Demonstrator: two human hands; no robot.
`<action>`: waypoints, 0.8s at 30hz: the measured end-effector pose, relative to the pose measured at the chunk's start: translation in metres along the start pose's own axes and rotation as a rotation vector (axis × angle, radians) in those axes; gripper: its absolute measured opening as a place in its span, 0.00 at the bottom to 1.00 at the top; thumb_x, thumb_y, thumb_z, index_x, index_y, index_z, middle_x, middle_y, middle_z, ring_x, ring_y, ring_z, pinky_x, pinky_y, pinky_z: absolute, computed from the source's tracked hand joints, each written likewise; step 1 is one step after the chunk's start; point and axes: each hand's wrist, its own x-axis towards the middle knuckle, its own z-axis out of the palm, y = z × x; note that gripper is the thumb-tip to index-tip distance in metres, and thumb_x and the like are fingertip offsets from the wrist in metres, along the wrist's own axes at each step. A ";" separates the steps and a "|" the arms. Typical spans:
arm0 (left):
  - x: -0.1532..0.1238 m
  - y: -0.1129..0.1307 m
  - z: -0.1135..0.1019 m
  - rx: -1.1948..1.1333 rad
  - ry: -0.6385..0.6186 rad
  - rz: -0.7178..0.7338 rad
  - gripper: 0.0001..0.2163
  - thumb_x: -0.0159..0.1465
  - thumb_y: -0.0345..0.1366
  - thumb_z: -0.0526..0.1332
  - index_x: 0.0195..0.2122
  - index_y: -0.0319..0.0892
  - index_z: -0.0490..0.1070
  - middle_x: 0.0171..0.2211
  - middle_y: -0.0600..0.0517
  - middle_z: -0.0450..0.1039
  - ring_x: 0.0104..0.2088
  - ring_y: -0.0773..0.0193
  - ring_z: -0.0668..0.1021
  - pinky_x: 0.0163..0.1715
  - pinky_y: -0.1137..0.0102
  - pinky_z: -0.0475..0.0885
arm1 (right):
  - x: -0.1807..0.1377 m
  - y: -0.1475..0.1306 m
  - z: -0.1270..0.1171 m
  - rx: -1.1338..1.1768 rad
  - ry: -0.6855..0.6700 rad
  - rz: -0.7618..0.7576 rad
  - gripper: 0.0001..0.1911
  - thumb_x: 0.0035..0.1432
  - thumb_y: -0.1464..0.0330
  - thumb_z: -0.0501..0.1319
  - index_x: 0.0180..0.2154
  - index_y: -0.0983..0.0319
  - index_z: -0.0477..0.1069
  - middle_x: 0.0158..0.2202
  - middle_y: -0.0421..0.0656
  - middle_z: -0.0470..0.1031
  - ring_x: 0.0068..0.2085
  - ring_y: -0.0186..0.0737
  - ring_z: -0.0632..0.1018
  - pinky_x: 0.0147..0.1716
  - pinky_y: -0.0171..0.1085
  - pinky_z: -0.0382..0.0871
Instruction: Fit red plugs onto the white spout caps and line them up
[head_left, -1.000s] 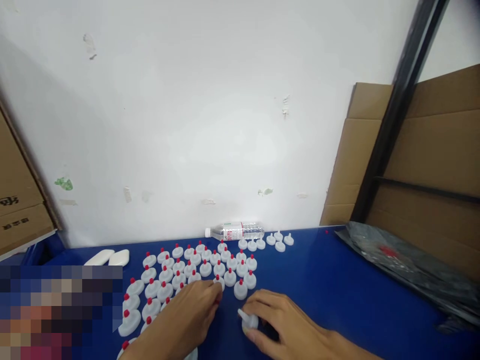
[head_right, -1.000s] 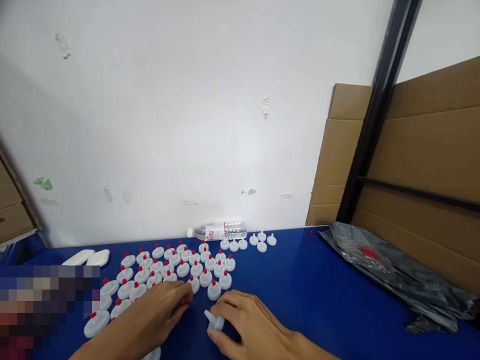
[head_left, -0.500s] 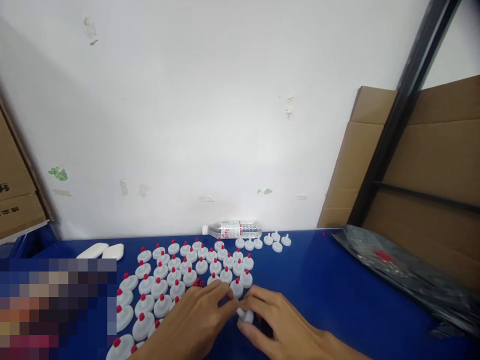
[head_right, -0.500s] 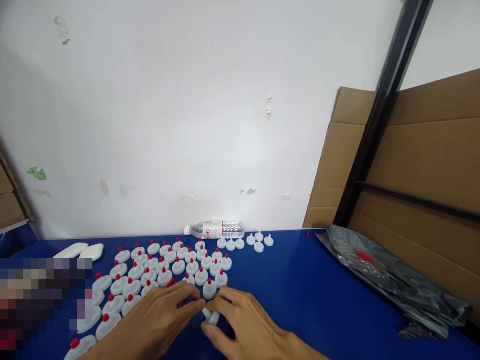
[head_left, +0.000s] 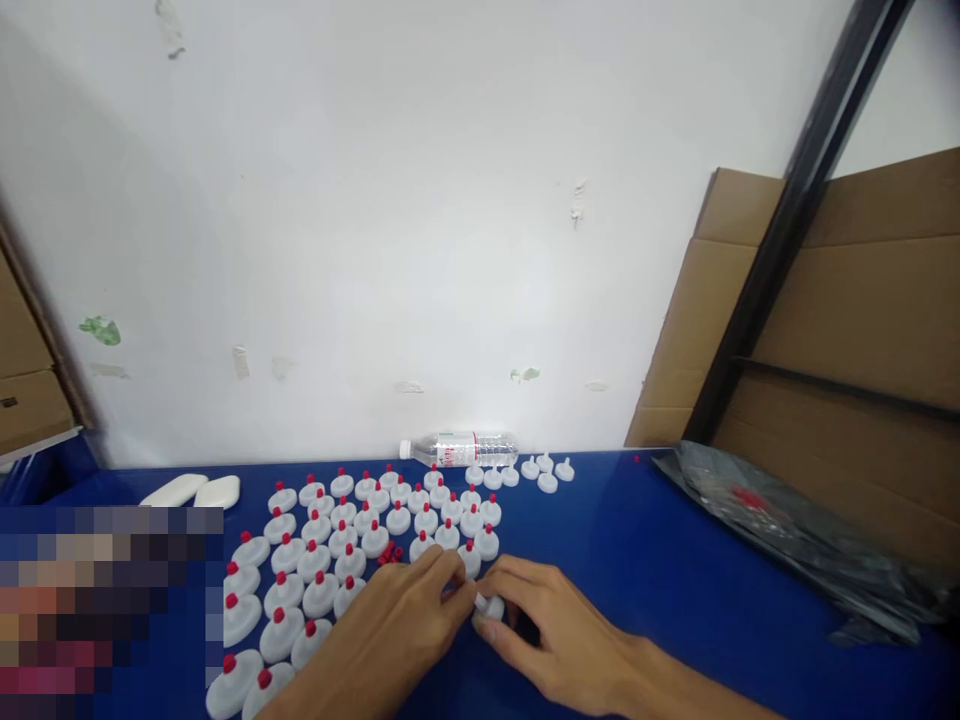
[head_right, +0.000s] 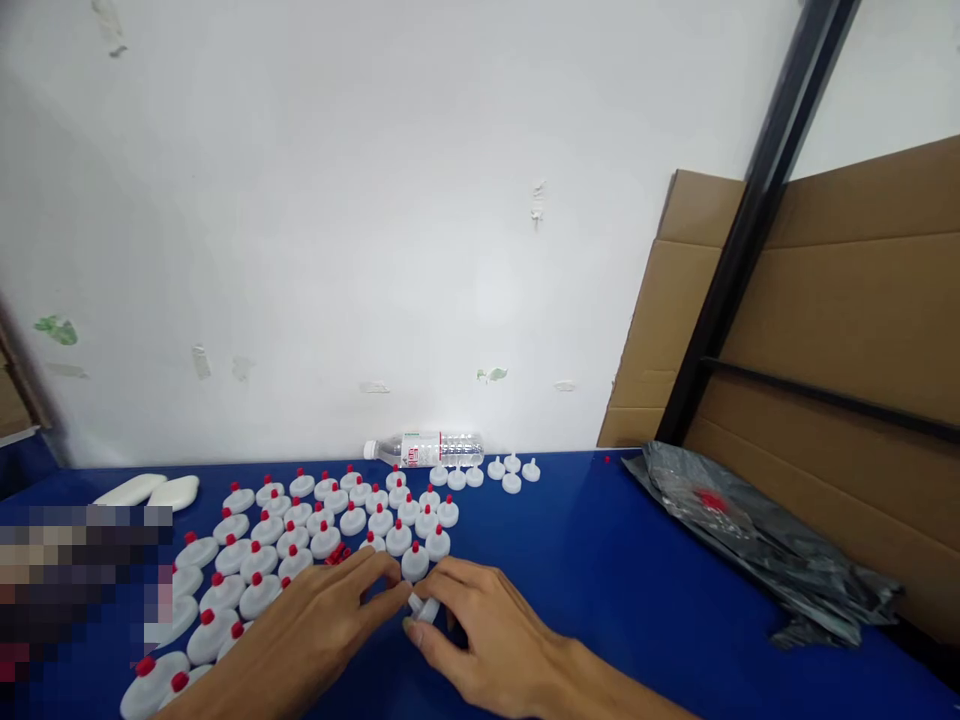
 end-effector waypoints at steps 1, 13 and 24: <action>0.000 -0.001 0.001 0.017 -0.002 0.000 0.16 0.64 0.18 0.63 0.48 0.43 0.73 0.42 0.50 0.78 0.35 0.56 0.83 0.25 0.68 0.74 | 0.000 0.000 0.000 -0.006 0.000 -0.002 0.09 0.71 0.65 0.59 0.48 0.60 0.75 0.42 0.42 0.77 0.40 0.40 0.77 0.43 0.36 0.70; -0.009 -0.005 0.017 -0.075 -0.002 -0.049 0.24 0.61 0.13 0.58 0.49 0.50 0.71 0.42 0.55 0.75 0.35 0.60 0.80 0.30 0.69 0.66 | -0.002 0.002 -0.001 -0.063 -0.038 -0.022 0.13 0.72 0.60 0.64 0.53 0.58 0.75 0.49 0.43 0.77 0.47 0.41 0.78 0.49 0.36 0.70; -0.015 -0.006 0.021 -0.062 -0.097 -0.078 0.23 0.64 0.19 0.63 0.56 0.51 0.69 0.45 0.54 0.75 0.40 0.57 0.79 0.33 0.66 0.70 | -0.002 0.008 0.004 -0.027 -0.025 -0.039 0.17 0.71 0.56 0.65 0.53 0.59 0.76 0.51 0.42 0.78 0.49 0.41 0.79 0.52 0.35 0.69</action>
